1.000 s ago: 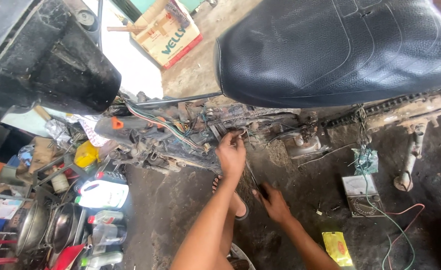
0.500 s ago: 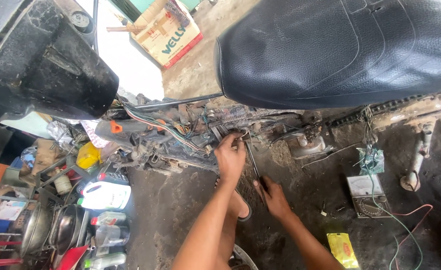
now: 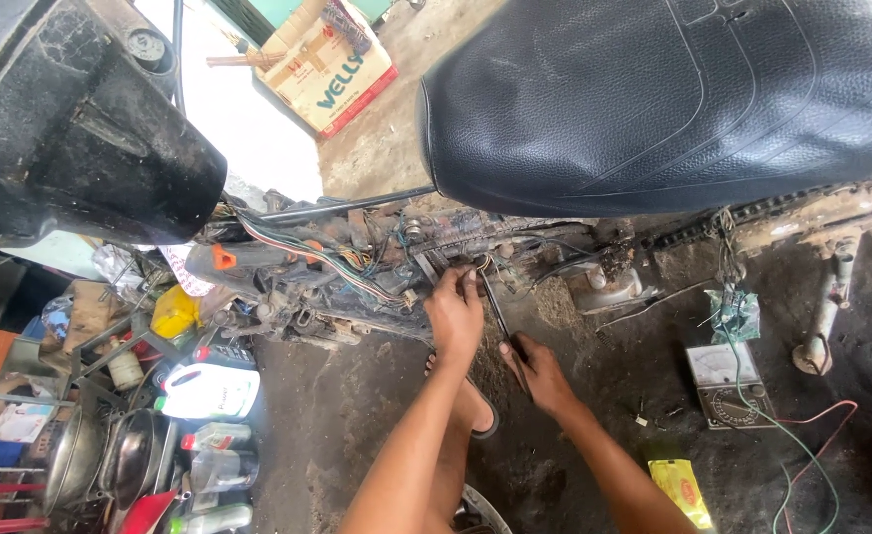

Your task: Repairing and testing the electrical wiring of a motorcycle using scissors and a multimeter.

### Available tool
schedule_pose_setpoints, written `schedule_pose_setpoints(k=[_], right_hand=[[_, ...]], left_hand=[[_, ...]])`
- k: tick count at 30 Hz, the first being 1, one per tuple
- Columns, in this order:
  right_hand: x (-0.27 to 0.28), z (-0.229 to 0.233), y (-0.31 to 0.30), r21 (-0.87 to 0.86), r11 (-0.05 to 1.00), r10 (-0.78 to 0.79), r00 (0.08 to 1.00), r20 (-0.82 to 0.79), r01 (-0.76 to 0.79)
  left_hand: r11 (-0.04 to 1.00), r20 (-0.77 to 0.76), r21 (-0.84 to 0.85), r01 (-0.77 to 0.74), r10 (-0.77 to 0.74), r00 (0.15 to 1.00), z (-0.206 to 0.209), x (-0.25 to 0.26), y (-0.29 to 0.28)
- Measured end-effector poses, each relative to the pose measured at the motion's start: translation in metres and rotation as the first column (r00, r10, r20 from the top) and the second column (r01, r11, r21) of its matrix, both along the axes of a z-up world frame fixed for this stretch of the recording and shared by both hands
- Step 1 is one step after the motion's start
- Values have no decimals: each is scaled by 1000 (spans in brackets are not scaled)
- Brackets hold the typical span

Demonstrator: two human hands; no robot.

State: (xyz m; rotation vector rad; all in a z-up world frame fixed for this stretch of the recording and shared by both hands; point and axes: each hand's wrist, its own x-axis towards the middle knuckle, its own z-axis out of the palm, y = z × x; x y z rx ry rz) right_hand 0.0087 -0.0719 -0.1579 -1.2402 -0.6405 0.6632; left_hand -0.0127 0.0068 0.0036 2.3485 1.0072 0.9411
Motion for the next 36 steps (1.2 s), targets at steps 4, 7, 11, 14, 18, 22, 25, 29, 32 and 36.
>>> schedule_pose_setpoints(k=[4,7,11,14,18,22,25,29,32,36], right_hand=[[4,12,-1,60,998,0,1000,-5,0],[10,26,-4,30,999,21,999,26,-22],[14,9,3,62,998,29,999,20,-30],[13,1,7,77,996,50,999,11,-51],[18,4,8,130,987,102,994,-28,-98],[22,24,1,116,988,102,995,-3,-101],[28,28,4,114,989,90,995,31,-93],[31,37,2,117,991,58,991,124,-73],[31,37,2,146,988,27,985,173,-53],[31,40,1,137,990,-13,971,239,-21]], left_hand=[[999,-3,-47,-10,10,1000,3,1,-5],[998,4,-67,-13,13,1000,0,0,-3],[997,0,-74,-36,36,999,-2,2,-2],[996,-6,-63,-59,59,998,-4,3,-3],[997,-17,1,-80,80,997,-18,4,5],[995,-27,25,-97,98,995,-21,4,7],[994,-28,45,-104,105,994,-17,4,4],[994,-19,67,-89,90,996,-11,5,1],[993,-30,88,-77,80,996,-14,4,2],[993,-40,86,-77,81,996,-18,4,2]])
